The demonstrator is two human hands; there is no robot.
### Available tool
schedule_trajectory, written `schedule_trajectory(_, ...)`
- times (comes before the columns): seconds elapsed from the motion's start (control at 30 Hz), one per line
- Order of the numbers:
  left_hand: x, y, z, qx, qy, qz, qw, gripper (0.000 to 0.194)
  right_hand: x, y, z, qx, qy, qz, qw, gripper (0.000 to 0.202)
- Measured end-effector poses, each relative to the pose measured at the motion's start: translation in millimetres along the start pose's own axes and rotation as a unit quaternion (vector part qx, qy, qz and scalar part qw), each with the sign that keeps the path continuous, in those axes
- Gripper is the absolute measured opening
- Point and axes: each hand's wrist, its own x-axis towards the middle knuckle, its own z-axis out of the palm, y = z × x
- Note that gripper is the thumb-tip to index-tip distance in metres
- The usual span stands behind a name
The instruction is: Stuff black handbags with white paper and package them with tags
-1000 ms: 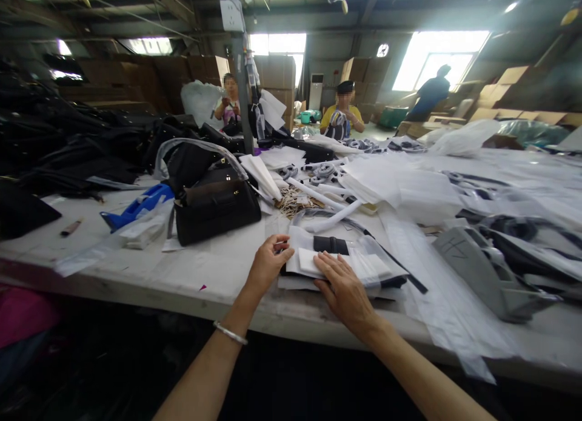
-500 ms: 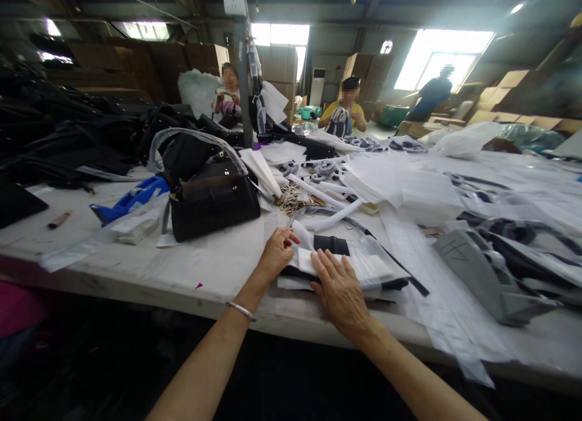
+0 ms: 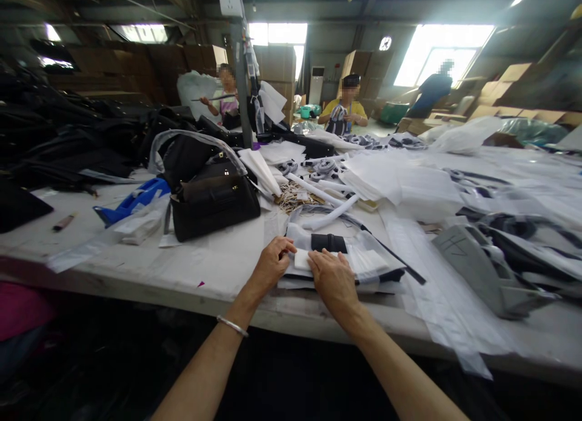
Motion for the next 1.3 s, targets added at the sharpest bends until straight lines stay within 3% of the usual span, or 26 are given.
schedule_trajectory(0.13,-4,17,-8.3,0.02,0.003,0.037,0.999,0.032,-6,1,6,-0.004,0.028,-0.036,0.999,0.023)
schedule_trajectory(0.23,-20,34,-12.3,0.07,-0.055,0.13,0.987,0.028,-10,3,9,-0.007,0.037,-0.057,0.998,0.023)
schedule_trajectory(0.33,-40,38,-8.5,0.153,-0.098,0.2,0.963,0.035,-10,3,6,-0.003,0.022,-0.059,0.998,0.025)
schedule_trajectory(0.47,-53,29,0.1,0.218,-0.081,0.196,0.953,0.032,-10,10,-11,0.022,-0.027,-0.086,0.996,0.024)
schedule_trajectory(0.6,-46,29,0.9,0.275,-0.108,0.209,0.932,0.033,-19,20,-23,0.006,-0.062,-0.129,0.99,0.045)
schedule_trajectory(0.73,-38,25,-0.9,0.309,-0.107,0.267,0.907,0.03,-29,21,-15,-0.026,-0.036,-0.13,0.99,0.055)
schedule_trajectory(0.87,-45,21,1.4,0.327,-0.083,0.32,0.885,0.035,-35,18,-3,-0.044,0.007,-0.137,0.99,0.046)
schedule_trajectory(1.0,-58,32,5.8,0.436,-0.107,0.292,0.844,0.042,-37,19,0,-0.055,0.024,-0.152,0.987,0.042)
schedule_trajectory(1.1,-55,39,8.9,0.484,-0.122,0.282,0.819,0.039,-36,19,-3,-0.052,0.012,-0.153,0.987,0.046)
schedule_trajectory(1.3,-33,38,4.6,0.446,-0.15,0.302,0.829,0.034,-31,16,-10,-0.05,-0.006,-0.139,0.989,0.062)
